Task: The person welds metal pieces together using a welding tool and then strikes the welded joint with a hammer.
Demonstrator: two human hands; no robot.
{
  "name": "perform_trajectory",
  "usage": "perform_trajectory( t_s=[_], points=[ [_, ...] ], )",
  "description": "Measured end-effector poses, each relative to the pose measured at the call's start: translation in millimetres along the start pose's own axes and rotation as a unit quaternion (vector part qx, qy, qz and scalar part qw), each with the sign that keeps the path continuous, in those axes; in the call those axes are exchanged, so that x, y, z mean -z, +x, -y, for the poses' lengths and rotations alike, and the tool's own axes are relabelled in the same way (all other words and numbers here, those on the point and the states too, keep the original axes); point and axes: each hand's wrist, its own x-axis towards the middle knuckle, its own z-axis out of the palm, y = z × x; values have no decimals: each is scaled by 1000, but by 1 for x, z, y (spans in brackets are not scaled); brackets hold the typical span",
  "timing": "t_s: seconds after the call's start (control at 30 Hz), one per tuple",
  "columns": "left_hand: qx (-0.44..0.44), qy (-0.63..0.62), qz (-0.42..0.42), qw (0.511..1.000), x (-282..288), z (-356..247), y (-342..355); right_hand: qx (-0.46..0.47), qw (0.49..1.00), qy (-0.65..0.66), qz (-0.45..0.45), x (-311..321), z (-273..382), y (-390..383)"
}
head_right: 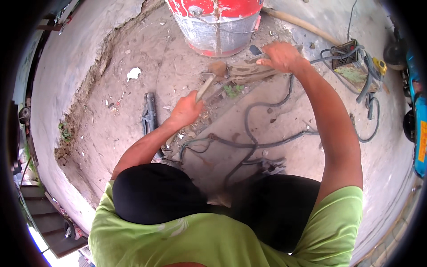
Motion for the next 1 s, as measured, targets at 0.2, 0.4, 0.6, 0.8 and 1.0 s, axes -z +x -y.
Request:
perform_trajectory(
  t_s=[0.2,0.4,0.6,0.8,1.0],
  points=[
    [8,-101,-73,992,3,-19,-18,-5,999,-14,-31,-3,0,-10],
    [1,-18,8,1000,13,-11,-7,1,999,-19,-42,-10,8,-15],
    [12,-80,-63,995,6,-14,-18,-13,1000,-23,-17,-6,10,-18],
    [-2,-16,14,1000,20,0,-9,15,994,-39,-99,-19,17,-25],
    [-9,-76,-60,995,9,7,-18,9,997,-26,-71,-13,20,-26]
  ],
)
